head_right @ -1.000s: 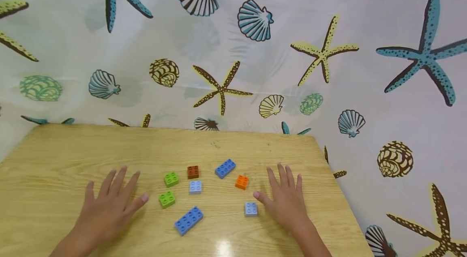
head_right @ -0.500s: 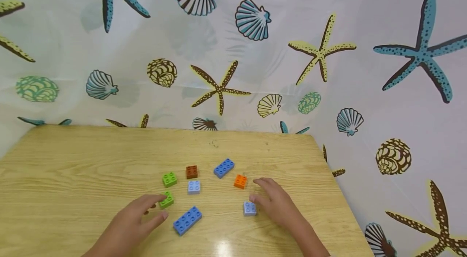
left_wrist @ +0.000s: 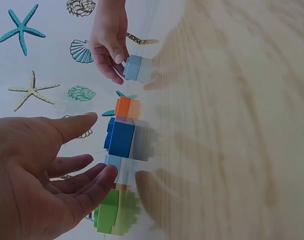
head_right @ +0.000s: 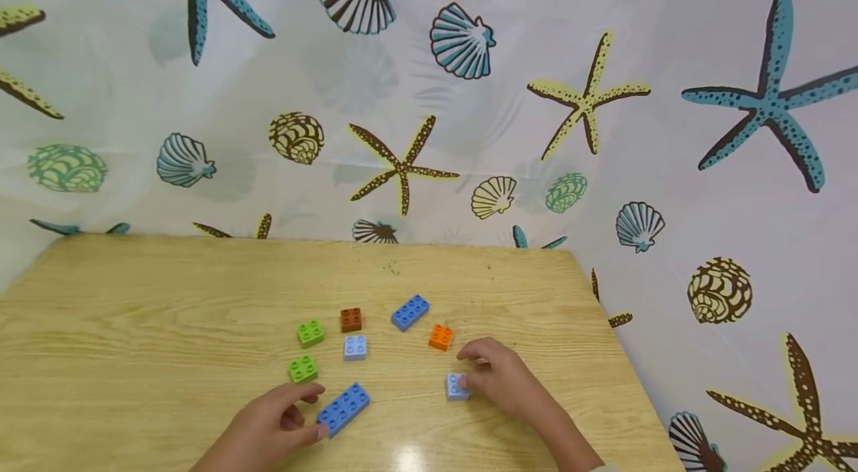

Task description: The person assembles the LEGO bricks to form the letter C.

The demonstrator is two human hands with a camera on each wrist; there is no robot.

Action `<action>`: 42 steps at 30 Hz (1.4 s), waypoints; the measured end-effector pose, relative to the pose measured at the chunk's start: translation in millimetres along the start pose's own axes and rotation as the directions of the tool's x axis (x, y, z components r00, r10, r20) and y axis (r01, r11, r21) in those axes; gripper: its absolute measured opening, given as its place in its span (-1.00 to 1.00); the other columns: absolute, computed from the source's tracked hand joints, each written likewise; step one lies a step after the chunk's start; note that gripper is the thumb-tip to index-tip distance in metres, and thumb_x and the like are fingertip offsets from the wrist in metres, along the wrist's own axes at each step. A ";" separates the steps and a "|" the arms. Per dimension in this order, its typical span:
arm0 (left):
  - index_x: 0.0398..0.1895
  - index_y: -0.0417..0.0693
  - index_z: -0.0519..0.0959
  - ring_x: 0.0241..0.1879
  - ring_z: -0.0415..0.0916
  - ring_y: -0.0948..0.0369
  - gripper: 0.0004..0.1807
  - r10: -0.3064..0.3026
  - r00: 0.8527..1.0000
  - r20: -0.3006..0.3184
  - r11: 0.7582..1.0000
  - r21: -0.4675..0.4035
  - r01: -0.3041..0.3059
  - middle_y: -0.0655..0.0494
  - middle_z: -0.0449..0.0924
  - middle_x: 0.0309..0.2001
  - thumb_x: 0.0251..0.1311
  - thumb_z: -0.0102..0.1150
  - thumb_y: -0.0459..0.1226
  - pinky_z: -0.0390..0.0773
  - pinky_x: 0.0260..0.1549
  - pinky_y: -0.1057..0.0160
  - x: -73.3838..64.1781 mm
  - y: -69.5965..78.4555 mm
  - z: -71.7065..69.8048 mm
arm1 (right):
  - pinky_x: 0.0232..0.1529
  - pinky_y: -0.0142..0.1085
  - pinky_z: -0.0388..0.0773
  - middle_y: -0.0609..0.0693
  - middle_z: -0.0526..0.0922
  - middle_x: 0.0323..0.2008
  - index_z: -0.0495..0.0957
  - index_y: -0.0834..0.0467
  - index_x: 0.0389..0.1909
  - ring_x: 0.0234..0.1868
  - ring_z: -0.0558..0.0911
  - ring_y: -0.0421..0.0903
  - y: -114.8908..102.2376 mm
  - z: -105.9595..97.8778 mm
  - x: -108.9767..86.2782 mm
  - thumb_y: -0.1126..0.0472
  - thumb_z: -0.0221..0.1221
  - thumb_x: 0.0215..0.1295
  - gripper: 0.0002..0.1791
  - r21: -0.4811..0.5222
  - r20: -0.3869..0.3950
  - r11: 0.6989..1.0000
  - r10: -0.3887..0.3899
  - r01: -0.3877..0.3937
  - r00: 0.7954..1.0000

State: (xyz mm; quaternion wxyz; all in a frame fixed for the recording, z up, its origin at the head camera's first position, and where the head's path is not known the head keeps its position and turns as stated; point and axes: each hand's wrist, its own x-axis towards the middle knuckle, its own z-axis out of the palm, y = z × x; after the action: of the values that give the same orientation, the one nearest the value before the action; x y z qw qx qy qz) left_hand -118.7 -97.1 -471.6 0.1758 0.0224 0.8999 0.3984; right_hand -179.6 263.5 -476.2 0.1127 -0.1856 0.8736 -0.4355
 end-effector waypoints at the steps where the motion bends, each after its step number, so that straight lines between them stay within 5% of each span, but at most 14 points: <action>1: 0.20 -0.04 0.60 -0.29 0.42 0.23 -0.37 0.000 1.000 -0.002 1.000 -0.007 0.000 0.21 0.58 -0.19 0.04 0.52 -0.06 0.49 -0.30 0.19 0.4 -0.2 0.6 | 0.23 -0.13 0.57 0.10 0.57 0.15 0.59 0.21 0.06 0.21 0.55 0.14 0.5 0.4 0.2 0.24 0.35 0.28 -0.65 0.007 0.007 1.000 0.001 -0.001 1.000; 10: 0.16 -0.11 0.60 -0.26 0.52 0.24 -0.36 0.049 0.998 0.038 0.996 -0.071 -0.047 0.14 0.63 -0.12 -0.03 0.58 -0.14 0.59 -0.26 0.17 4.8 -3.3 8.1 | 0.24 -0.14 0.55 0.04 0.59 0.08 0.60 0.16 -0.04 0.19 0.57 0.09 1.3 2.7 -2.7 0.26 0.38 0.22 -0.70 0.014 0.038 1.000 0.020 -0.021 0.999; 21: 0.09 -0.09 0.64 -0.30 0.50 0.24 -0.44 0.004 1.000 0.007 1.000 -0.028 -0.003 0.19 0.60 -0.29 -0.02 0.58 -0.15 0.57 -0.27 0.16 9.7 1.9 15.0 | 0.19 -0.11 0.58 0.03 0.62 0.06 0.61 0.08 -0.16 0.13 0.59 0.05 -3.0 3.7 -5.7 0.28 0.39 0.21 -0.78 -0.004 0.075 1.000 -0.007 0.007 0.997; 35: 0.07 -0.10 0.65 -0.28 0.52 0.25 -0.49 0.012 1.000 0.024 0.999 -0.044 -0.011 0.19 0.63 -0.21 0.02 0.55 -0.21 0.58 -0.27 0.17 11.7 0.6 13.7 | 0.20 -0.08 0.55 -0.05 0.65 0.08 0.65 0.01 -0.15 0.18 0.58 0.03 1.4 3.0 -5.0 0.23 0.39 0.23 -0.80 -0.024 0.076 0.999 0.031 -0.029 0.997; 42: 0.08 -0.14 0.65 -0.27 0.52 0.23 -0.53 0.048 0.996 0.069 0.991 -0.131 -0.039 0.17 0.63 -0.24 0.05 0.51 -0.30 0.58 -0.26 0.18 12.9 -2.4 12.9 | 0.17 -0.18 0.57 -0.11 0.67 0.06 0.66 -0.04 -0.13 0.14 0.60 -0.04 4.4 3.6 -6.4 0.19 0.36 0.28 -0.83 -0.058 0.062 0.998 0.017 -0.014 0.998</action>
State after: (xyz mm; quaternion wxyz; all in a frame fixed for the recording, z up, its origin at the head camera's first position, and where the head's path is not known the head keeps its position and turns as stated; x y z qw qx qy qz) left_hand -126.2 -87.3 -485.1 0.2004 0.0449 0.8646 0.4585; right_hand -173.5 266.0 -481.7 0.1380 -0.1957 0.8832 -0.4032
